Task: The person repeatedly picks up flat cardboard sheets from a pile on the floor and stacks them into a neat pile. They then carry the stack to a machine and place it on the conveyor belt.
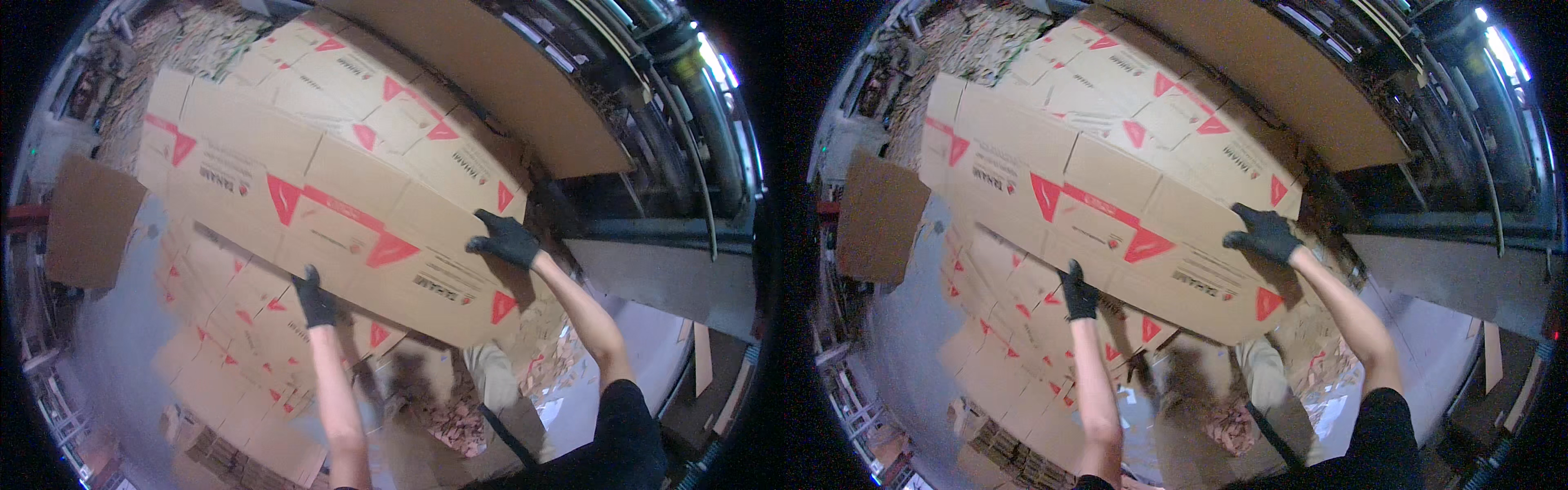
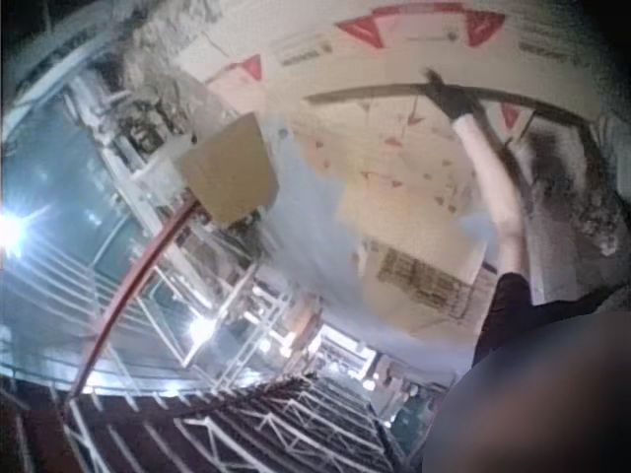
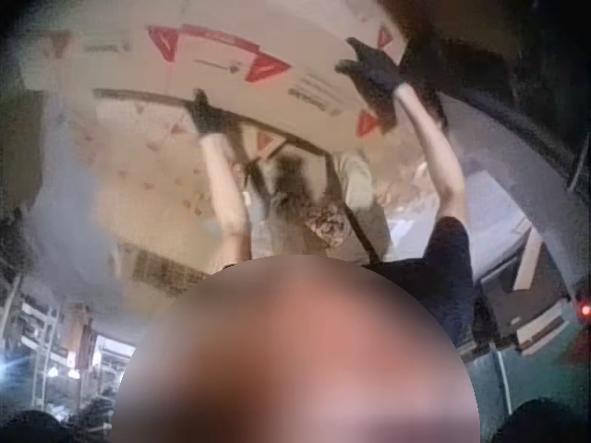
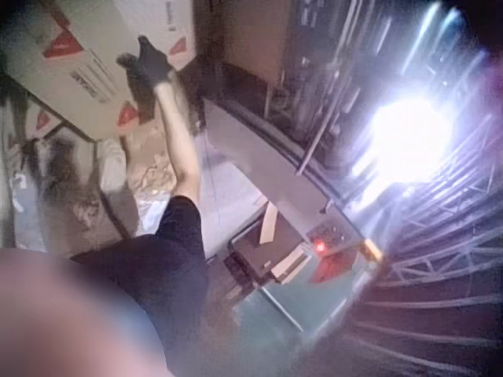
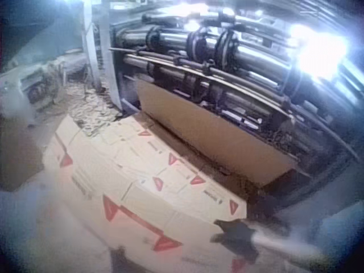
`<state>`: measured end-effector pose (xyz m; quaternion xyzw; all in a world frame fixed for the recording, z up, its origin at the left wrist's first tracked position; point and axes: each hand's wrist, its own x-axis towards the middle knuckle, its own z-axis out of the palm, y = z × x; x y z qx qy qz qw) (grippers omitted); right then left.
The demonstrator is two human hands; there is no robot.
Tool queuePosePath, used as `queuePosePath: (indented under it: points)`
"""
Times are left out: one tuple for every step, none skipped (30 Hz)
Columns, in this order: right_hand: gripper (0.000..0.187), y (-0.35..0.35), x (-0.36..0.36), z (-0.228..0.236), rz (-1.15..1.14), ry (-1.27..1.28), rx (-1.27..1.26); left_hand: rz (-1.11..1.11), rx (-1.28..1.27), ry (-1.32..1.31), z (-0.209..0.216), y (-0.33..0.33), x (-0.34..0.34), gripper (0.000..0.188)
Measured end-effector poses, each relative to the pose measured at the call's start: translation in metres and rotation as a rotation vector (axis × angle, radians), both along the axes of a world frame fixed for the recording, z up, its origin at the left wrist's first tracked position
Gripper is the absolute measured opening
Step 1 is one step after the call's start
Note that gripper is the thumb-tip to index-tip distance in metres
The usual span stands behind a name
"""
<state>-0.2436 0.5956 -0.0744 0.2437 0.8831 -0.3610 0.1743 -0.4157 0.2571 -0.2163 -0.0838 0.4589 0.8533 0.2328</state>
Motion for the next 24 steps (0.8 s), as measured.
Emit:
queuePosePath:
  points:
    - [0.079,0.024,-0.011,-0.033,-0.041,0.001,-0.088,0.030,-0.086,-0.002,-0.011,0.028,-0.020,0.057]
    - [0.081,0.048,-0.020,-0.069,-0.013,0.007,-0.061,0.029,-0.107,0.072,-0.025,0.053,-0.039,0.062]
    - [0.083,0.064,-0.028,-0.101,-0.023,-0.022,-0.032,0.021,-0.206,0.100,-0.038,0.069,-0.055,0.062]
    - [0.080,0.084,-0.036,-0.139,0.005,0.026,-0.020,0.025,-0.316,0.103,-0.058,0.089,-0.069,0.063]
    - [0.077,0.105,-0.044,-0.171,0.007,0.017,-0.005,0.034,-0.466,0.223,-0.077,0.102,-0.077,0.062]
    - [0.076,0.132,-0.055,-0.200,0.018,-0.048,-0.244,0.068,-0.628,0.313,-0.098,0.114,-0.084,0.062]
    - [0.068,0.160,-0.060,-0.220,0.084,0.022,-0.135,0.100,-0.791,0.407,-0.117,0.122,-0.086,0.061]
    - [0.056,0.184,-0.074,-0.240,0.418,0.302,0.455,0.235,-0.551,0.120,-0.133,0.122,-0.077,0.054]
    - [0.054,0.211,-0.086,-0.254,-0.063,0.341,0.096,0.293,-0.583,0.096,-0.148,0.121,-0.063,0.053]
    - [0.056,0.226,-0.094,-0.258,0.019,0.220,0.266,0.320,-0.571,0.146,-0.157,0.113,-0.043,0.051]
    - [0.058,0.238,-0.100,-0.259,0.079,0.116,0.264,0.348,-0.568,0.200,-0.166,0.108,-0.025,0.049]
    - [0.061,0.236,-0.103,-0.258,-0.015,0.018,0.213,0.394,-0.486,0.023,-0.175,0.107,-0.002,0.046]
    - [0.065,0.231,-0.104,-0.253,-0.109,-0.086,0.165,0.464,-0.399,-0.180,-0.182,0.109,0.020,0.043]
    - [0.069,0.220,-0.101,-0.250,-0.202,-0.195,0.110,0.328,-0.444,-0.016,-0.187,0.115,0.033,0.041]
    - [0.073,0.208,-0.096,-0.241,-0.285,-0.303,0.062,0.241,-0.481,0.033,-0.188,0.121,0.046,0.039]
    - [0.078,0.175,-0.087,-0.245,-0.206,-0.142,0.353,0.037,0.087,-0.245,-0.189,0.131,0.049,0.037]
    - [0.085,0.149,-0.080,-0.247,-0.127,-0.041,0.589,-0.090,0.159,-0.362,-0.185,0.142,0.050,0.036]
    - [0.087,0.146,-0.070,-0.246,-0.158,0.007,0.504,-0.219,0.377,-0.440,-0.179,0.153,0.044,0.036]
    - [0.090,0.140,-0.063,-0.250,-0.163,-0.104,0.370,-0.268,0.088,-0.298,-0.169,0.168,0.044,0.036]
    - [0.088,0.139,-0.060,-0.258,-0.214,-0.034,0.340,-0.304,-0.120,-0.266,-0.156,0.177,0.037,0.037]
    - [0.086,0.147,-0.056,-0.263,-0.250,-0.042,0.344,-0.290,-0.211,-0.366,-0.140,0.189,0.032,0.038]
    - [0.082,0.153,-0.057,-0.271,-0.247,0.050,0.334,-0.315,-0.284,-0.378,-0.122,0.195,0.026,0.038]
    - [0.078,0.169,-0.059,-0.276,-0.254,0.006,0.170,-0.386,-0.373,-0.319,-0.105,0.204,0.022,0.038]
    - [0.078,0.178,-0.062,-0.279,-0.274,-0.025,0.130,-0.461,-0.457,-0.169,-0.088,0.208,0.016,0.038]
